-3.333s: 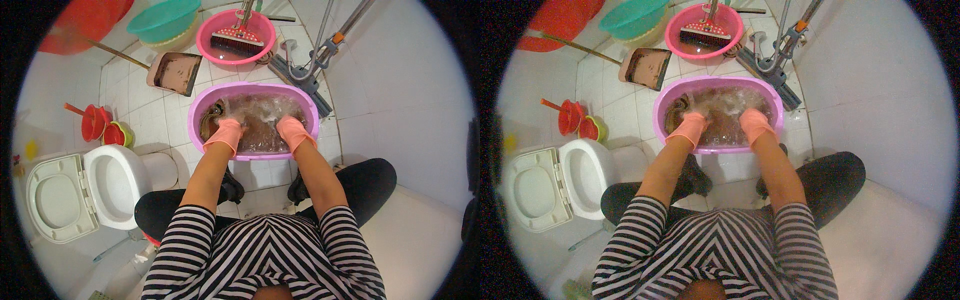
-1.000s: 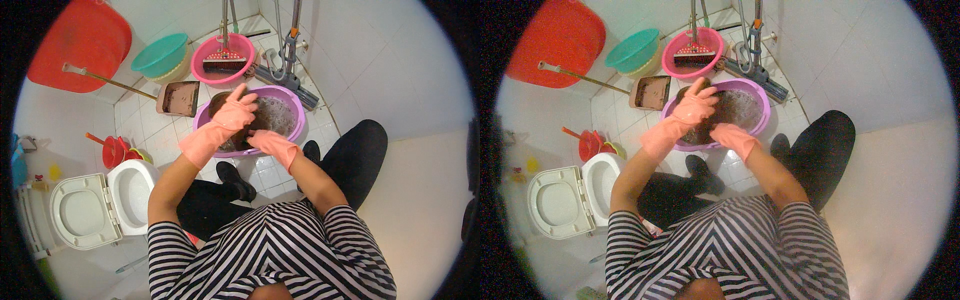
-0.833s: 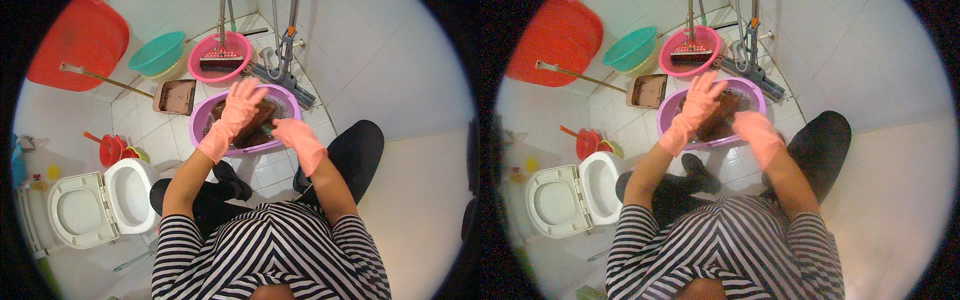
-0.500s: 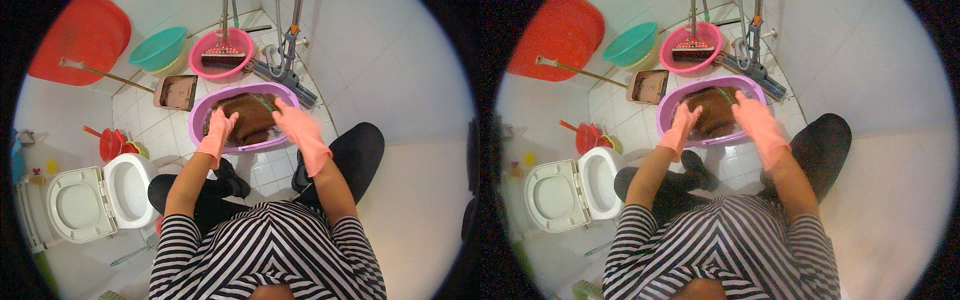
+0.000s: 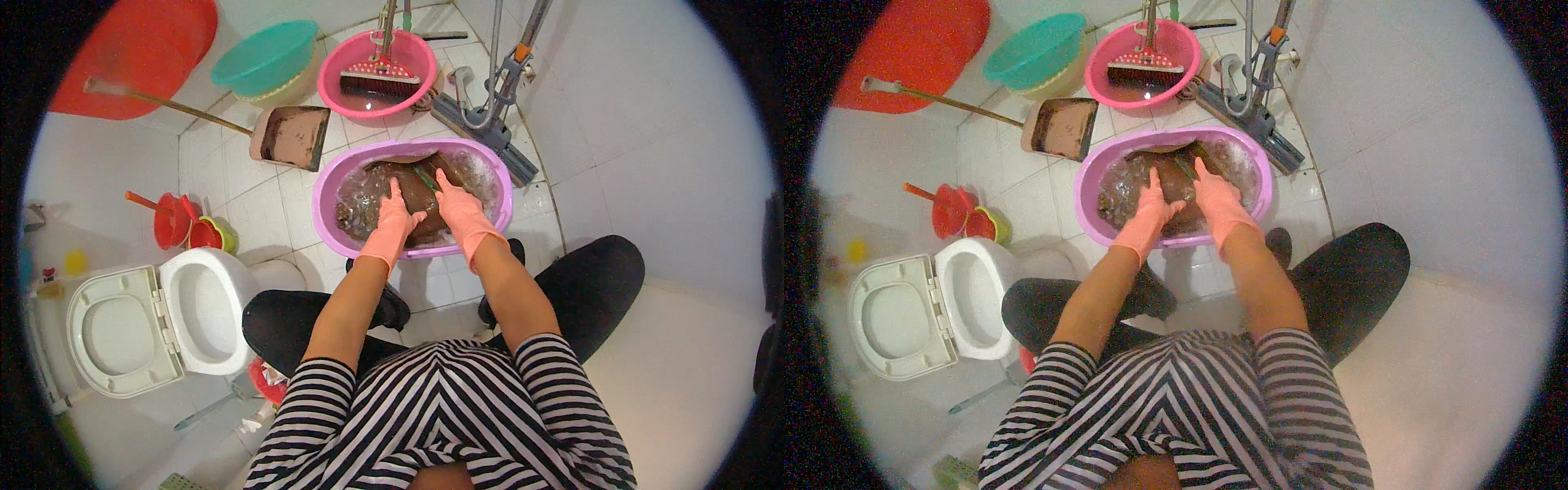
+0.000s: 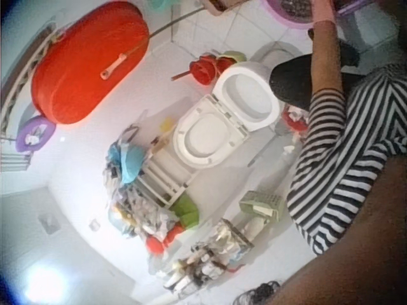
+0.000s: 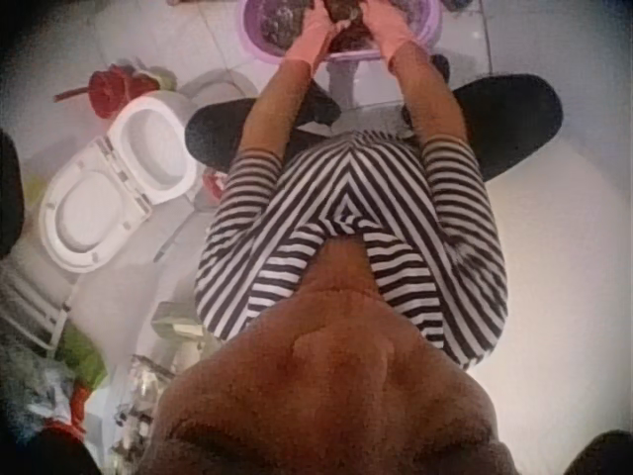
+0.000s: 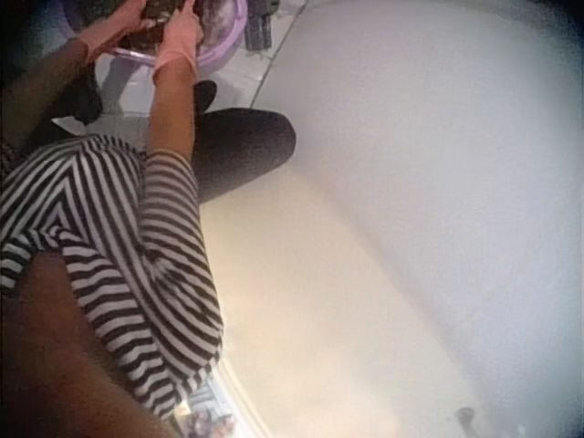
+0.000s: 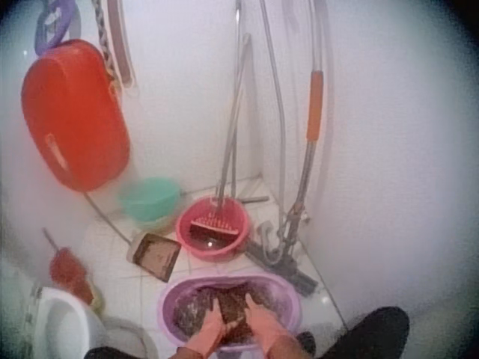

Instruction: The person washes a brown cloth by hand in a pink basin filled with soapy water. They scrub the cloth with a green brush, rinse it, and wring it out repeatedly.

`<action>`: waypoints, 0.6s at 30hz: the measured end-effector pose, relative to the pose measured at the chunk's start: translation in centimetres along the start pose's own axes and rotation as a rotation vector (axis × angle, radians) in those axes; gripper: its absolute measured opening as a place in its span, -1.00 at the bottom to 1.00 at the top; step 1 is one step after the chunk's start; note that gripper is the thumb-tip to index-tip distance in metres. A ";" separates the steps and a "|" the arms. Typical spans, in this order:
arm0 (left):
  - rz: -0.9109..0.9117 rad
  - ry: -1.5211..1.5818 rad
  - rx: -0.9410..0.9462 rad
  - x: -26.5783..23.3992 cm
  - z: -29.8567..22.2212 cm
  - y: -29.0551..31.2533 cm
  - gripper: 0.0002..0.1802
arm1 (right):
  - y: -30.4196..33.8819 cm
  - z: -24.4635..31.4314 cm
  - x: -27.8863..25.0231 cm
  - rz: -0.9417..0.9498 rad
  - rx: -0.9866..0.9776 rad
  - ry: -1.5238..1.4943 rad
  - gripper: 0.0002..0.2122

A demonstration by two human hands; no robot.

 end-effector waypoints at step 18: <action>-0.077 0.497 -0.289 2.5 -0.7 -0.2 0.44 | -4.6 -2.1 2.4 0.055 -0.033 0.016 -0.47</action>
Point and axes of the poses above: each hand's wrist, its own y-axis away from the middle knuckle, its own x-axis out of the palm, z = x × y, the point moved 1 cm from there along -y, towards the middle knuckle, and after that the axes turned 15 degrees about -y, right-handed, at the moved point
